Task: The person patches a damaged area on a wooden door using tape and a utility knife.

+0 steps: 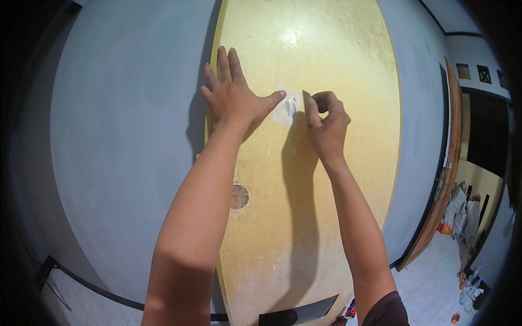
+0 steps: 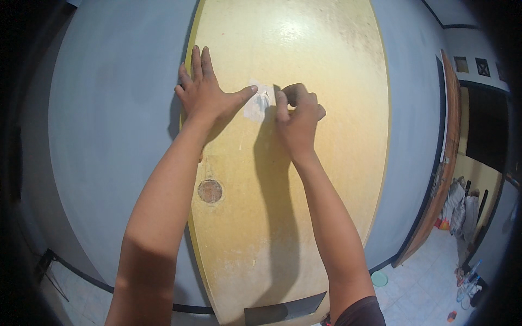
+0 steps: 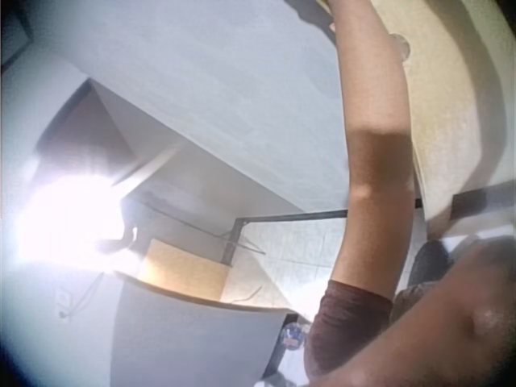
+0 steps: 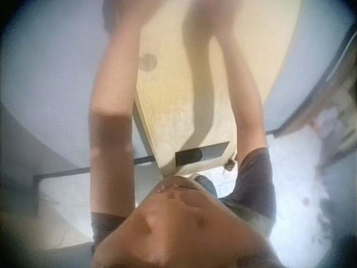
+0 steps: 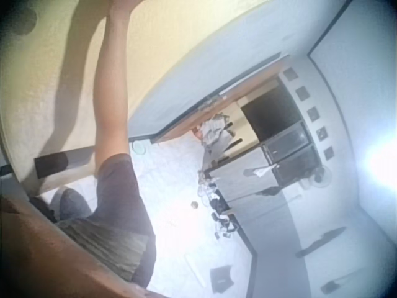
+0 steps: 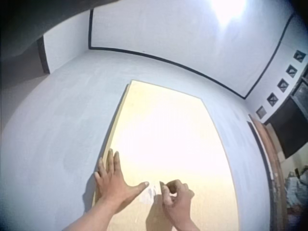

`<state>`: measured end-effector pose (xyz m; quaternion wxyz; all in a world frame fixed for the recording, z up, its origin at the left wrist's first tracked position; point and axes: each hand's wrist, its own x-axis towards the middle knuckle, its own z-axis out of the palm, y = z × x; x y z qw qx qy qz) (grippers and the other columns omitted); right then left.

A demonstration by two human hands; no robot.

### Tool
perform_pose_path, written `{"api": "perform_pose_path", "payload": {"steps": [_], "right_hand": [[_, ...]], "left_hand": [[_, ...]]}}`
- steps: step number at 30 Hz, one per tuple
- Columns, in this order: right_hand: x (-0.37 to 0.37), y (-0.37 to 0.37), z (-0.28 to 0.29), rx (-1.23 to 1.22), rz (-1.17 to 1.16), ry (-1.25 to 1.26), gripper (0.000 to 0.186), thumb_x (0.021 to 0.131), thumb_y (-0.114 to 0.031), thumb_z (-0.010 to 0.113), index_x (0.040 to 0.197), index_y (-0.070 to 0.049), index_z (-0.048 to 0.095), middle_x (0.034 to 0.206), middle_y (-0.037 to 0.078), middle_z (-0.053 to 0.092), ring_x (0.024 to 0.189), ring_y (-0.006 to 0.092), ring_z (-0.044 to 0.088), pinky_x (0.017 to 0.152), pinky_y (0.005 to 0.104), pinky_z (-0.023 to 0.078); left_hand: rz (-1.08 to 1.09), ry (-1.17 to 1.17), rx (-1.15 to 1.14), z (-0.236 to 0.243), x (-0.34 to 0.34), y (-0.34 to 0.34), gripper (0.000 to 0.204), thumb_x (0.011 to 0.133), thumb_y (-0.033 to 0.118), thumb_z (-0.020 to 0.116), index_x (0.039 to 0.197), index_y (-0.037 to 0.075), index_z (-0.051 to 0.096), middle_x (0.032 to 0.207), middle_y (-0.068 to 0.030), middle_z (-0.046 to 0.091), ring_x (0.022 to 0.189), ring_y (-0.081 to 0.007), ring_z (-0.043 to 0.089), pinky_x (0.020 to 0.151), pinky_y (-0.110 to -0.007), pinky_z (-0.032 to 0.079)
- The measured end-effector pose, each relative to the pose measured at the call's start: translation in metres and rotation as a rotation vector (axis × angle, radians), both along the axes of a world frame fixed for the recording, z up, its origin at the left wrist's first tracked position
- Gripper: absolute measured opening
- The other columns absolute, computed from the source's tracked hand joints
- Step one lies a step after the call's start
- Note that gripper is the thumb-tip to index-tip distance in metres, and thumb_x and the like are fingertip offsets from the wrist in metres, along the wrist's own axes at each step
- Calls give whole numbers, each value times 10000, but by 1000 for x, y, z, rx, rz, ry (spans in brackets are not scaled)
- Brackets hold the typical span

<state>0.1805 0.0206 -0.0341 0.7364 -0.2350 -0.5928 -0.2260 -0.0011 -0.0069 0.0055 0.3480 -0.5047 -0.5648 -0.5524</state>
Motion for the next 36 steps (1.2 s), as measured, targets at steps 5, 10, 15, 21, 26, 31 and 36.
{"api": "perform_pose_path", "payload": {"steps": [5, 10, 15, 21, 26, 31, 36], "right_hand": [[33, -8, 1, -49, 167, 84, 220, 1001, -179, 731, 982, 38, 695, 861, 127, 763, 805, 199, 709, 800, 364, 556], [37, -31, -37, -218, 339, 61, 217, 1000, -134, 712, 1111, 52, 737, 857, 107, 754, 817, 158, 693, 793, 335, 548], [34, -42, -71, -409, 622, 50, 224, 994, -120, 736, 1135, 52, 753, 878, 67, 748, 840, 116, 672, 779, 300, 529], [24, -79, -62, -545, 900, 8, 171, 1015, -135, 749, 1050, 33, 746, 876, 62, 740, 782, 85, 600, 703, 275, 467], [22, -86, -55, -561, 826, -132, 170, 1003, -139, 759, 1033, 28, 745, 874, 73, 746, 764, 95, 605, 705, 300, 495], [48, -57, -12, -253, 321, -236, 207, 927, -139, 796, 1010, 50, 775, 936, 158, 800, 846, 201, 754, 767, 359, 586], [40, -21, 31, -193, 131, -269, 225, 866, -149, 829, 963, 47, 778, 914, 205, 791, 870, 292, 786, 789, 393, 607]], "left_hand": [[-40, 5, -7, -2, 2, 3, 1388, 739, 754, 794, 1737, 108, 77, 1821, -69, 70, 1642, -433, 81, 1285, -596, 206], [-8, 88, 176, 3, -14, 10, 1250, 804, 723, 769, 1717, 98, 187, 1795, -153, 134, 1632, -437, 110, 1284, -596, 176], [-371, 107, 550, -26, -18, -13, 708, 941, 360, 827, 1513, 55, 542, 1635, -211, 433, 1545, -347, 371, 1228, -504, 351], [-1076, -118, -26, -113, 32, -64, 256, 925, 143, 866, 1120, 6, 773, 953, -40, 760, 872, -103, 689, 825, -282, 571], [-1286, -300, -144, -133, 25, -73, 98, 997, 99, 776, 1028, 6, 776, 901, -31, 765, 814, -85, 686, 760, -263, 544], [-1201, -395, -32, -180, 30, -59, 108, 985, 106, 785, 995, -1, 774, 900, -42, 773, 843, -94, 700, 794, -260, 551], [-1161, -437, 49, -243, 43, -59, 101, 968, 86, 794, 989, -7, 761, 905, -44, 763, 841, -100, 674, 772, -277, 536]]}}
